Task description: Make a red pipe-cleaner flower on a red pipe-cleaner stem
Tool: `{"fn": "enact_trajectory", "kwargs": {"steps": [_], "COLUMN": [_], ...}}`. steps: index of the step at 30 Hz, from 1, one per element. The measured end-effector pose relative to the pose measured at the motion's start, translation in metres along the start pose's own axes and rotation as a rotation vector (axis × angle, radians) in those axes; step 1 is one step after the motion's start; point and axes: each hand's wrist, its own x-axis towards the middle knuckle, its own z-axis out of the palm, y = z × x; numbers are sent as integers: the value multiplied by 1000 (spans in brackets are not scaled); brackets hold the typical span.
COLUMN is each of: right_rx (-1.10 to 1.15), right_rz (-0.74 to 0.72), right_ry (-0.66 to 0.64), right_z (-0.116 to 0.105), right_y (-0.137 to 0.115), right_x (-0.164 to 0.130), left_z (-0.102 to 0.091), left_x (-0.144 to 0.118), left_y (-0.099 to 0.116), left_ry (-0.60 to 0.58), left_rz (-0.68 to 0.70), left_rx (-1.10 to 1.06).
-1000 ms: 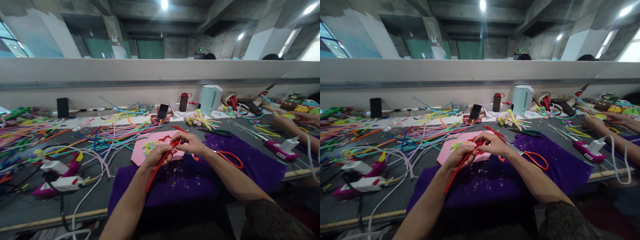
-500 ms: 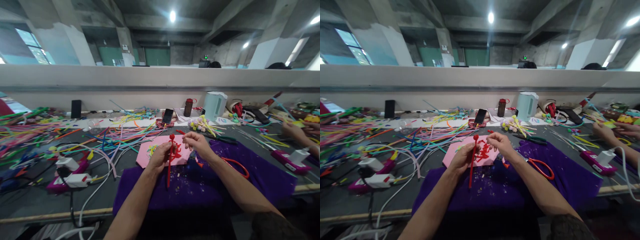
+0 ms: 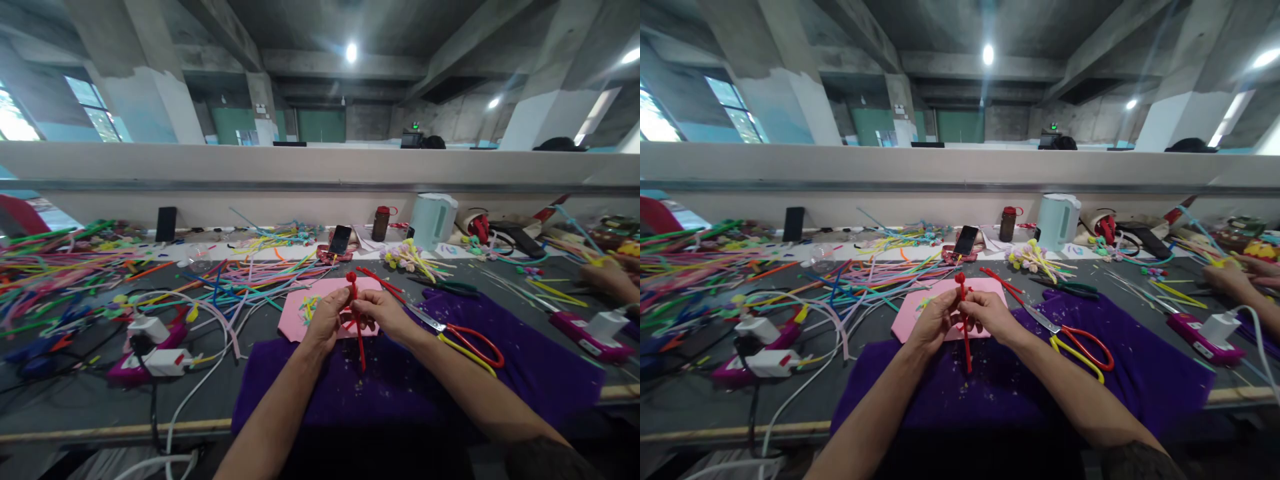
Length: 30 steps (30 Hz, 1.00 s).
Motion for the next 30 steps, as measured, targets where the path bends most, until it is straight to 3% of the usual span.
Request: {"fn": "enact_trajectory", "kwargs": {"steps": [7, 10, 12, 15, 25, 30], "right_rx": [-131, -323, -494, -601, -552, -658], "right_rz": [12, -86, -211, -319, -314, -227], "right_ry": [-37, -20, 40, 155, 478, 332], "right_z": [0, -3, -9, -25, -82, -91], "right_y": [3, 2, -1, -9, -14, -8], "right_x": [-1, -3, -4, -5, 2, -6], "left_z": [-2, -2, -3, -2, -2, -5], "left_x": [2, 3, 3, 4, 4, 5], "left_y": [-1, -2, 0, 5, 12, 11], "left_ry": [38, 110, 166, 141, 118, 100], "left_rz": [-35, -47, -54, -71, -157, -159], "left_rx": [-32, -20, -11, -9, 26, 50]}}
